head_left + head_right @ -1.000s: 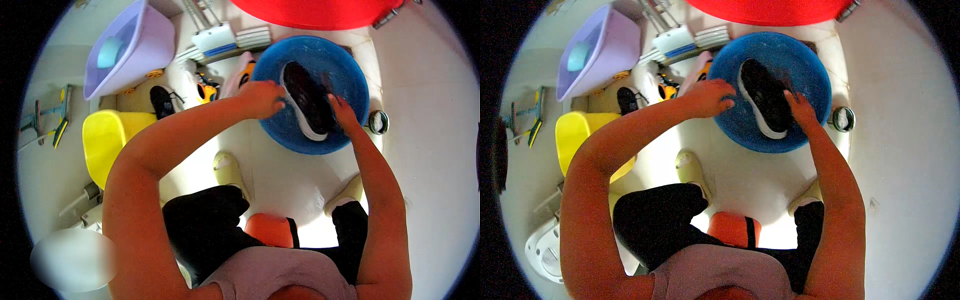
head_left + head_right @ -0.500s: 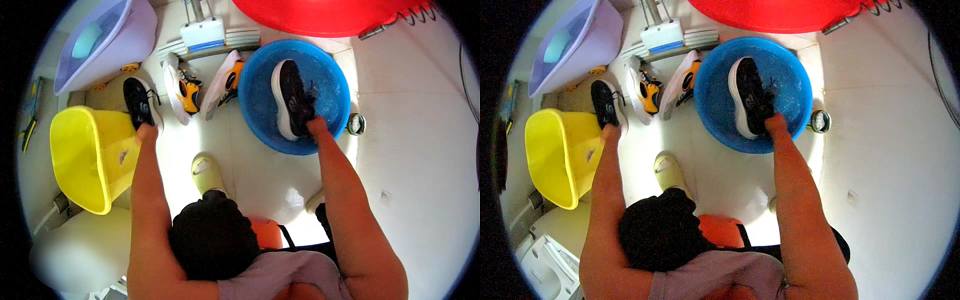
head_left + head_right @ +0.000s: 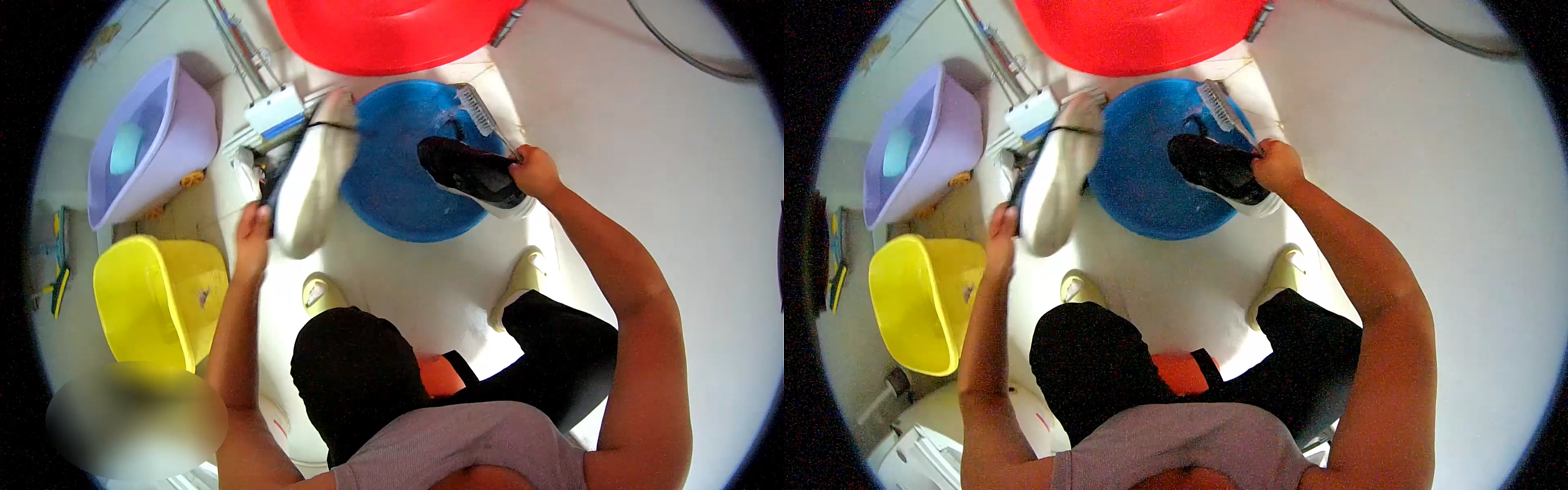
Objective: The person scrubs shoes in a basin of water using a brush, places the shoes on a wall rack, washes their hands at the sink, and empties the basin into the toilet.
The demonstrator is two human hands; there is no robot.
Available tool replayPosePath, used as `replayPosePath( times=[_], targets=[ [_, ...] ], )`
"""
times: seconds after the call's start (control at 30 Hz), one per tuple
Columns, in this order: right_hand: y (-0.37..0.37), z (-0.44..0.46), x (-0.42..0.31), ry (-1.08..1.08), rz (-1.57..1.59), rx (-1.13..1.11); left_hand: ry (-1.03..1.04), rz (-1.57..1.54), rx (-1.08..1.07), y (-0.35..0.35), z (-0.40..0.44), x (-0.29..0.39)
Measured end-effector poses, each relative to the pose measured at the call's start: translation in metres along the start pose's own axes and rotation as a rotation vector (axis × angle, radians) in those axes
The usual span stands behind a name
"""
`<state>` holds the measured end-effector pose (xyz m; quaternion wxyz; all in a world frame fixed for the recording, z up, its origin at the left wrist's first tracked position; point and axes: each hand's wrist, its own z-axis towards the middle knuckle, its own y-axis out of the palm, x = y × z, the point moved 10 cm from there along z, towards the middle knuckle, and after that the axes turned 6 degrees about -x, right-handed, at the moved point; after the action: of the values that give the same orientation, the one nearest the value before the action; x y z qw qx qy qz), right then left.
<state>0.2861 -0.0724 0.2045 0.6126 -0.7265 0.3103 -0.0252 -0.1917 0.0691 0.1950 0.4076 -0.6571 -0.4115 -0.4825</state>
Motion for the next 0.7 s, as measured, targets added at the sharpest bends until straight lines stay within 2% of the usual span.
replayPosePath(
  times=[0.03, 0.07, 0.1, 0.13, 0.17, 0.2, 0.27, 0.3, 0.4, 0.43, 0.53, 0.63, 0.67, 0.7],
  targets=[
    [-0.007, -0.008, 0.005, 0.002, -0.032, 0.000, -0.046, -0.028, -0.037, 0.033, 0.008, 0.000],
    [-0.017, -0.017, 0.009, 0.014, -0.016, 0.033, -0.073, -0.095, -0.195, 0.063, 0.032, -0.035],
    [-0.028, -0.025, 0.014, 0.026, -0.002, 0.063, -0.242, -0.132, -0.245, 0.100, 0.034, -0.038],
    [-0.037, -0.034, 0.018, 0.038, 0.008, 0.087, -0.218, -0.245, -0.332, 0.136, 0.041, -0.041],
    [-0.042, -0.040, 0.022, 0.052, -0.010, 0.095, -0.325, -0.175, -0.286, 0.156, 0.047, -0.058],
    [-0.049, -0.046, 0.028, 0.086, 0.049, 0.106, -0.427, -0.150, -0.334, 0.178, 0.044, -0.061],
    [-0.060, -0.059, 0.042, 0.151, 0.170, 0.121, -0.675, -0.302, -0.285, 0.207, 0.050, -0.113],
    [-0.063, -0.059, 0.044, 0.134, 0.155, 0.116, -0.713, -0.362, -0.294, 0.221, 0.048, -0.109],
    [-0.057, -0.061, 0.055, 0.154, 0.341, 0.121, -0.490, 0.154, -0.212, 0.218, 0.054, -0.079],
    [-0.048, -0.055, 0.059, 0.079, 0.481, 0.160, -0.024, 0.651, -0.280, 0.232, 0.066, -0.052],
    [-0.029, -0.052, 0.055, 0.231, 0.740, 0.078, 0.387, 1.045, -0.448, 0.288, 0.051, -0.024],
    [-0.001, -0.039, 0.037, 0.159, 1.038, 0.022, 0.142, 0.391, -0.864, 0.334, 0.067, -0.041],
    [0.007, -0.031, 0.033, 0.134, 1.117, 0.019, -0.051, 0.084, -0.855, 0.337, 0.072, -0.049],
    [0.024, -0.024, 0.030, 0.196, 1.155, -0.118, -0.246, -0.220, -0.827, 0.337, 0.070, -0.045]
  ],
)
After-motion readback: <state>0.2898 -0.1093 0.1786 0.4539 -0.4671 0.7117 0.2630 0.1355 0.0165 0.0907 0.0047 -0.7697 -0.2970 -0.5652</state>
